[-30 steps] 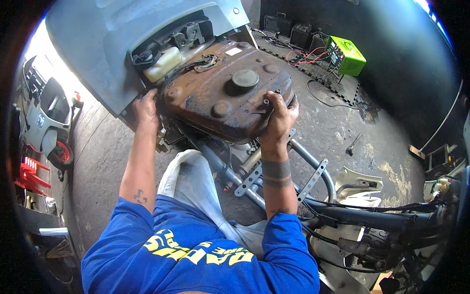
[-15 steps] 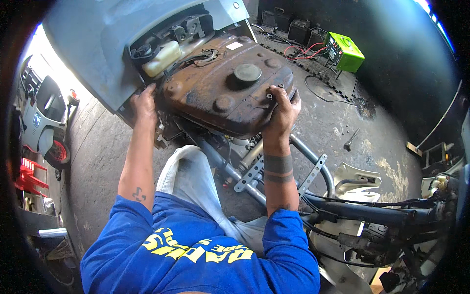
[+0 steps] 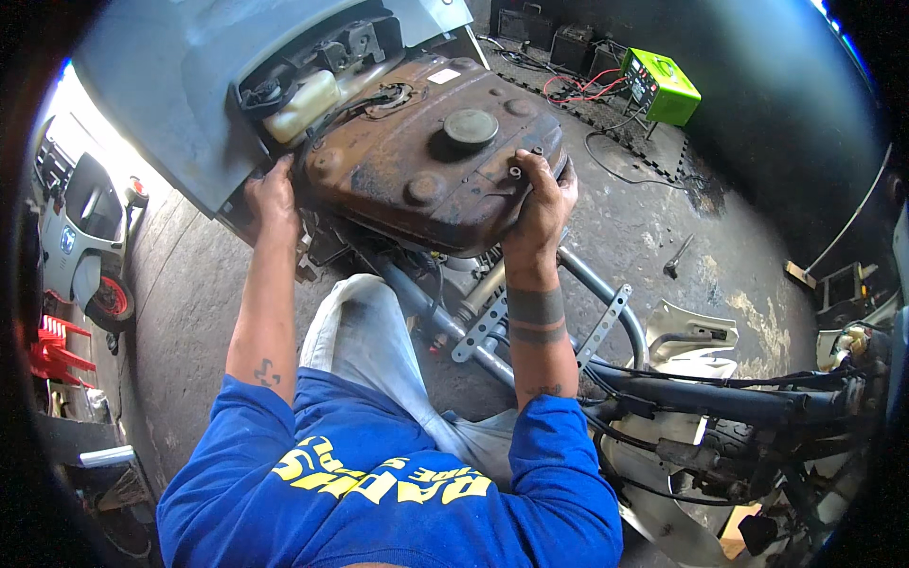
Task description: Loosening and adjusting bolts on a vehicle fuel tank using a wrench.
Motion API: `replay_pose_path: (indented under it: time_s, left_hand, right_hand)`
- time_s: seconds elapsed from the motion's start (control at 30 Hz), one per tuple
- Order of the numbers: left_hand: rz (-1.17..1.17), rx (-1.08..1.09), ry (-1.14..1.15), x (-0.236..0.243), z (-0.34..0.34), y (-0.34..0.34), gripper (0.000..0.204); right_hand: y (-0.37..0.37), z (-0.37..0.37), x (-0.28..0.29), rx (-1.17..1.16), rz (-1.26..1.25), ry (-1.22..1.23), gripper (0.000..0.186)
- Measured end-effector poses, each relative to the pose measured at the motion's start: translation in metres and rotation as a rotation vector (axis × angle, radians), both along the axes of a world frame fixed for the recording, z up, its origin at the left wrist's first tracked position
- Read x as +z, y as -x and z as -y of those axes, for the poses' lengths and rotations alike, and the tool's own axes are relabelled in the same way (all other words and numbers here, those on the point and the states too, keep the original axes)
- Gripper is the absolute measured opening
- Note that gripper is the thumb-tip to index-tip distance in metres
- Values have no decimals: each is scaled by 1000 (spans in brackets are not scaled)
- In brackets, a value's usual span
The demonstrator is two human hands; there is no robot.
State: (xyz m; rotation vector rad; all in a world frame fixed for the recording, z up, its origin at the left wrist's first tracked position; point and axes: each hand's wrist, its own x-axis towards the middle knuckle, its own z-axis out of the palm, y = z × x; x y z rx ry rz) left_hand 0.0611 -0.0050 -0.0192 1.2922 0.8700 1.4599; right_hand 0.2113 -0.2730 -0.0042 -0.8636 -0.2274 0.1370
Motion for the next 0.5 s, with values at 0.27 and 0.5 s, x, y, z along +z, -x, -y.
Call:
replay_pose_path:
  time_s: [0.27,0.5]
  left_hand:
    - [123,-162,93,-6,-7,7,29]
    - [-42,-70,-41,-4,1,5,28]
  right_hand:
    - [-4,2,-6,9,23,48,21]
    - [-15,4,-20,25,32,22,21]
